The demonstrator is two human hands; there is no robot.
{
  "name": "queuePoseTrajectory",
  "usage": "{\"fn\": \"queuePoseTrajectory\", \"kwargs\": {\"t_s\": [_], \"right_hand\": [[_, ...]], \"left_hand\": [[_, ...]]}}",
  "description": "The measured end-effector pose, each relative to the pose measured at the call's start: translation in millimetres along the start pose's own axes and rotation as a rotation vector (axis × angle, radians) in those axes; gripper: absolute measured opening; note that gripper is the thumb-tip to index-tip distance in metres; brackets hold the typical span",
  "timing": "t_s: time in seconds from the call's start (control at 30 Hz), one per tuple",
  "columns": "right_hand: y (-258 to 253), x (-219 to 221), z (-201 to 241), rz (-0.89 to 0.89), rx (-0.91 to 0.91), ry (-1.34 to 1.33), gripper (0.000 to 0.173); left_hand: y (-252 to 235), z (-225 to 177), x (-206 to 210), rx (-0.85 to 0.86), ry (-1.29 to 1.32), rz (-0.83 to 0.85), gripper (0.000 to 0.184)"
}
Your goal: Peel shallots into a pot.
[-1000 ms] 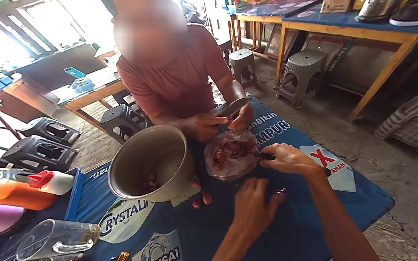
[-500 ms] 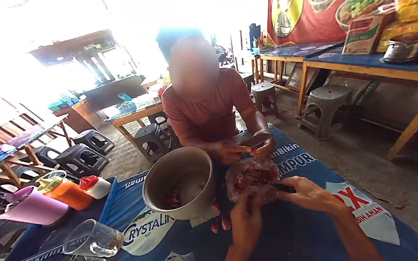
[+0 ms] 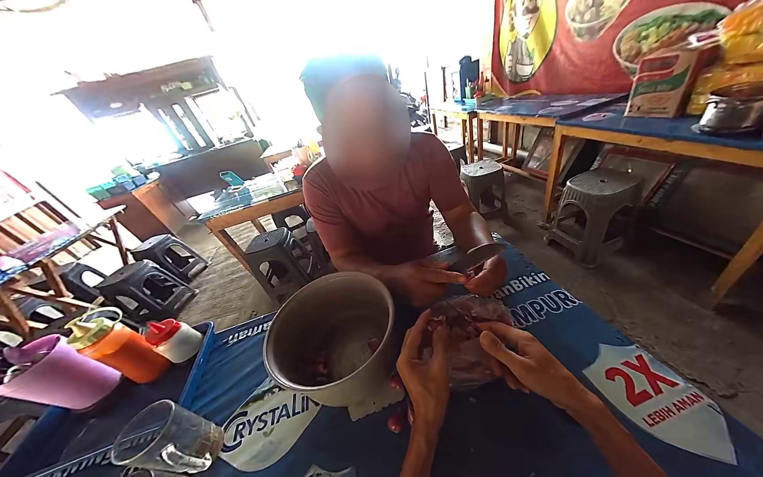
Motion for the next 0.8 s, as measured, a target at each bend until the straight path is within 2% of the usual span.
{"fn": "queuePoseTrajectory", "kwargs": {"t_s": [0.17,0.33,0.8], "right_hand": [[1.0,2.8,2.8,-0.025,0.017,-0.108,0.04],[0.6,14.6,-2.9,-0.005,0.077,-0.173,0.049],[-2.2,26.3,-16.8,0.098,0.156,-0.201,0.048]], "left_hand": [[4.0,14.8,12.0,-0.145,0.101,0.036,0.029],[15.1,34.9,14.4,-0.31,0.199,0.033,0.027],[17.1,40.4,7.2,-0.498,0.275,-0.016,0.019]]}}
Point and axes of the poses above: each hand's wrist, its own y-axis away from the middle knuckle, its own x-axis out of the palm, z = x × y, the point moved 8 cm from there along -y, towards the middle knuckle, and after that the axes turned 1 degree about x, right-handed, at the moved point
